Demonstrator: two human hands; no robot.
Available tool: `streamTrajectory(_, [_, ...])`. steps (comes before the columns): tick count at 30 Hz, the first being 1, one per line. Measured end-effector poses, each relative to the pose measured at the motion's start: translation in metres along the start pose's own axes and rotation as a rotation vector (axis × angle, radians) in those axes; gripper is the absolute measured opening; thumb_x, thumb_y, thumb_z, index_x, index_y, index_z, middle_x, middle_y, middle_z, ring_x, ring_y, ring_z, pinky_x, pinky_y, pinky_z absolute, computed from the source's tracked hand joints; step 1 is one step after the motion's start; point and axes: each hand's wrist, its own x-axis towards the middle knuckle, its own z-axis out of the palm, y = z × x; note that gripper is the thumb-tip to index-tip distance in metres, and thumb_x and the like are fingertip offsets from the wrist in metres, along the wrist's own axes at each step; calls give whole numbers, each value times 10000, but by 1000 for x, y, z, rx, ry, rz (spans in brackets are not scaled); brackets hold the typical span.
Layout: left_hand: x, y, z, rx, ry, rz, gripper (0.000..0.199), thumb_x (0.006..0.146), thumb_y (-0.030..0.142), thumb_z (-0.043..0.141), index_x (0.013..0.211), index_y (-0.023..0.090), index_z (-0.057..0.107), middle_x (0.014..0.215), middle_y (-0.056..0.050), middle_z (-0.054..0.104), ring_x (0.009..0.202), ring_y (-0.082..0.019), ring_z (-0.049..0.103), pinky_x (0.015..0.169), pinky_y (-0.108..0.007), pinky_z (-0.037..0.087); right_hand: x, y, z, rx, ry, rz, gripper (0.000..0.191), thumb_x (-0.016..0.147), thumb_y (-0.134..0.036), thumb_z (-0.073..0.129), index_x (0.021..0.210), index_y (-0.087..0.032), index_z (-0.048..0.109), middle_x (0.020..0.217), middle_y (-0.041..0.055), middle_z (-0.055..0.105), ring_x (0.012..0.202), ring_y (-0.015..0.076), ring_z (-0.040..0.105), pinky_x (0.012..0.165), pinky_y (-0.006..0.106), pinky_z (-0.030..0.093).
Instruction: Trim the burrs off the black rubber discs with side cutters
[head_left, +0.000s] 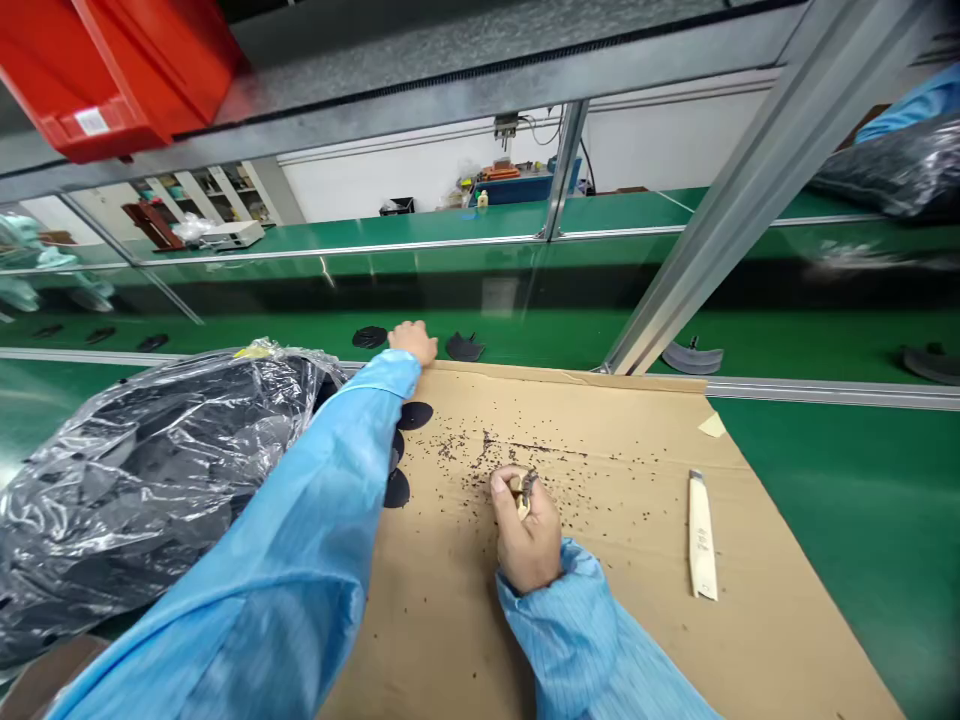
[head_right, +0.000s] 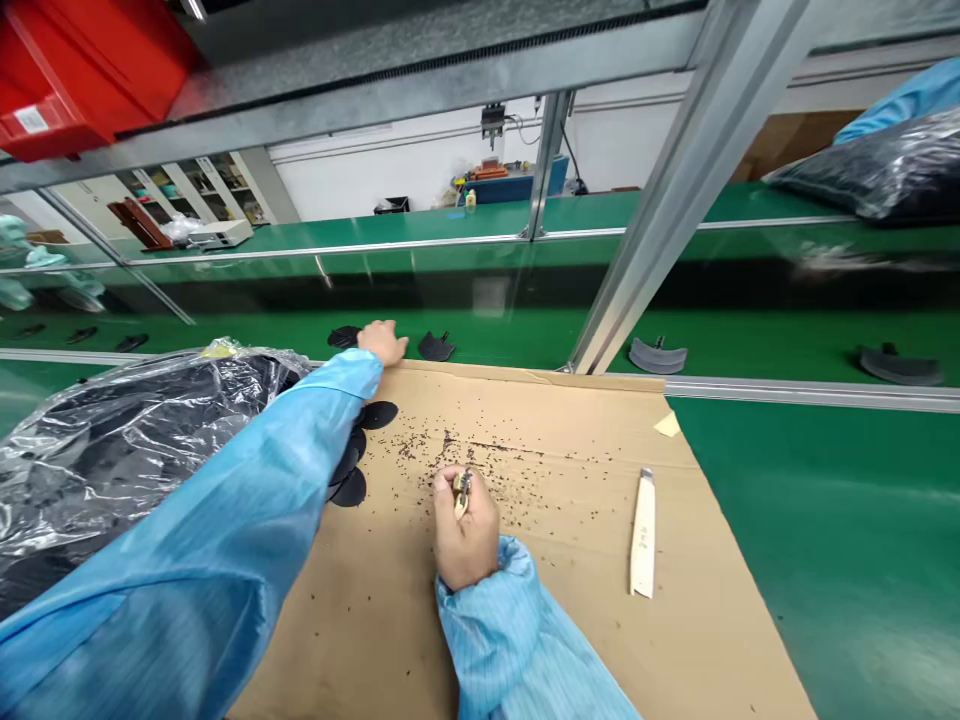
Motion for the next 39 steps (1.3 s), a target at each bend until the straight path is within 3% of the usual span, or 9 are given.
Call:
streamTrajectory(4, [-1,51,24,-164,-105,-23,667,716,553,672,1168,88,514,1187,-232,557,1161,-368,461,975,-469,293,0,2,-1,3,-2,5,203,900,-368,497,814,-194,557,710,15,558,621,152,498,576,274,403])
streamTrajectory(7, [-9,69,23,-352,-28,-2,582,693,306,763,1164,83,502,1198,-234,551,1143,-333,487,960,-432,318,0,5,0,14,26,16,210,886,-388,515,826,-191,555,725,22,566,644,160,519,591,279,421])
streamTrajectory(11, [-34,74,5,-707,80,104,406,731,89,669,1123,90,563,1122,-185,601,1062,-279,547,901,-368,379,1,12,4,60,95,124,313,786,-446,631,936,-193,523,772,26,562,687,174,554,648,305,475])
streamTrajectory(15, [-79,63,-19,-914,126,111,263,774,159,624,1033,113,637,981,-108,663,930,-220,599,823,-311,435,3,14,6,94,45,167,479,719,-483,678,1050,-201,478,854,28,537,784,188,576,739,339,491])
streamTrajectory(19, [-137,36,-39,-1268,51,53,250,800,198,599,1037,131,640,943,-76,672,835,-173,620,732,-274,480,5,5,6,-38,-28,85,499,745,-514,635,1093,-174,525,828,41,573,733,197,572,719,358,485])
streamTrajectory(24, [-208,-2,-44,-1804,-264,-59,279,734,279,712,940,130,596,825,-95,655,719,-175,634,674,-310,507,5,-3,5,-167,100,-170,355,820,-445,601,1010,-147,627,989,109,638,937,251,607,841,384,472])
streamTrajectory(27, [-237,-19,-34,-2019,-435,-92,502,640,325,802,1026,146,535,791,-57,638,686,-171,638,650,-301,516,4,-3,3,-274,12,-417,348,873,-355,556,1146,-143,594,1019,109,653,965,236,611,877,373,474])
streamTrajectory(31, [-250,-31,-17,-2128,-470,-253,432,640,265,809,942,161,518,673,7,581,587,-109,581,550,-211,466,4,-4,-2,-499,-94,-581,367,908,-309,498,1238,-153,541,1095,120,637,987,237,593,886,374,472])
streamTrajectory(39, [-250,-33,-15,-2172,-623,-326,344,679,218,771,888,173,501,630,0,582,533,-107,541,529,-215,440,1,-10,-5,-758,-174,-518,352,914,-323,486,1196,-137,586,944,97,640,860,235,560,829,353,437])
